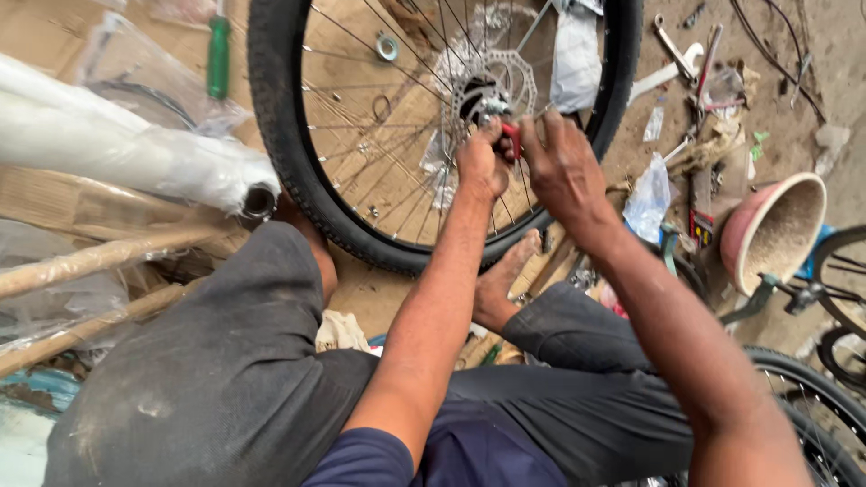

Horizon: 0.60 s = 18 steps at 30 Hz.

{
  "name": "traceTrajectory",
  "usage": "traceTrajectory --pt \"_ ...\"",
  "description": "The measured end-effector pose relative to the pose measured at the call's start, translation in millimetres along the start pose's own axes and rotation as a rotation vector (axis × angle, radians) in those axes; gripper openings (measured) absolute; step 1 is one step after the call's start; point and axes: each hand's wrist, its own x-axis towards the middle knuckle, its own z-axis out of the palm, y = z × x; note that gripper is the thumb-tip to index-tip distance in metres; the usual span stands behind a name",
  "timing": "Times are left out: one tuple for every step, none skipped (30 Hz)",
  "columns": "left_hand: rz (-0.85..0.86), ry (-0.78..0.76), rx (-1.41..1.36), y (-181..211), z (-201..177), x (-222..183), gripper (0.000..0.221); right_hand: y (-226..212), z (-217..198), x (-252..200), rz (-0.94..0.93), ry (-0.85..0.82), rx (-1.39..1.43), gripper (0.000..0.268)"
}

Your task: The person is using a screwdriver to tighten the rotor onto a bicycle wheel hub and then sorts through a container of small metal parts by hand.

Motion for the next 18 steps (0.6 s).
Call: traceTrajectory --pt "0.019 -0.046 -0.020 1.2 -2.2 5.2 0.021 6.5 2.0 4.0 -0.045 -0.106 -0.043 0.027" --pt "0.016 -0.017 -0.028 -2.6 -4.0 5.5 0.018 11.4 5.2 7.3 -0.090 -0.212 -0.085 0.026" --pt "0.019 0.011 -0.038 -5.5 -2.6 6.0 0.016 13.7 10.2 10.9 -0.090 -0.305 -0.110 0.019" --pt "0.023 0.039 -0.047 -4.9 -0.9 5.5 0.014 15.5 16.6 13.5 -0.090 -0.397 -0.136 0.014" --pt "-0.007 0.001 -0.047 -5.1 -2.5 -0.5 0.016 17.2 23.2 12.0 -0.081 -0.499 -0.163 0.014" --pt "-0.038 -0.036 -0.048 -3.7 -5.4 -9.3 0.018 17.4 32.5 13.4 0.052 -0.428 -0.043 0.014" --pt "-0.055 -0.075 -0.053 1.5 -3.7 -13.1 0.020 17.7 41.3 18.0 0.189 -0.382 0.094 0.014" --pt "-0.060 -0.085 -0.066 4.8 1.2 -14.0 0.019 19.5 47.3 23.2 0.367 -0.359 0.246 0.014" --pt "-0.067 -0.088 -0.076 5.8 2.0 -18.5 0.018 18.2 50.8 26.5 0.597 -0.457 0.507 0.014" --pt "-0.073 -0.091 -0.087 6.2 1.4 -21.7 0.017 17.2 51.7 29.6 0.858 -0.525 0.774 0.014" --pt "-0.076 -0.134 -0.089 3.7 1.4 -22.6 0.020 19.5 47.8 29.1 1.141 -0.573 1.011 0.014" --pt "-0.079 -0.177 -0.091 2.5 -3.0 -24.0 0.024 16.1 42.3 26.5 1.220 -0.567 1.120 0.014" --pt "-0.061 -0.226 -0.098 5.0 -4.4 -17.0 0.027 13.1 38.2 31.5 1.269 -0.554 1.191 0.014" --pt "-0.036 -0.246 -0.111 2.0 0.0 -3.3 0.024 9.9 34.4 37.0 1.314 -0.551 1.251 0.014" --pt "-0.009 -0.239 -0.125 -2.9 -4.8 3.8 0.022 1.3 32.3 38.2 1.186 -0.494 1.098 0.015" --pt "0.019 -0.233 -0.138 -6.6 -12.3 9.0 0.019 -5.3 29.2 36.5 0.953 -0.393 0.820 0.015" --pt "0.008 -0.128 -0.122 -13.6 -17.3 12.3 0.016 -7.5 23.1 29.9 0.721 -0.261 0.490 0.015" --pt "-0.004 -0.024 -0.105 -19.2 -20.3 14.1 0.013 -8.1 15.9 22.1 0.417 -0.161 0.263 0.015"
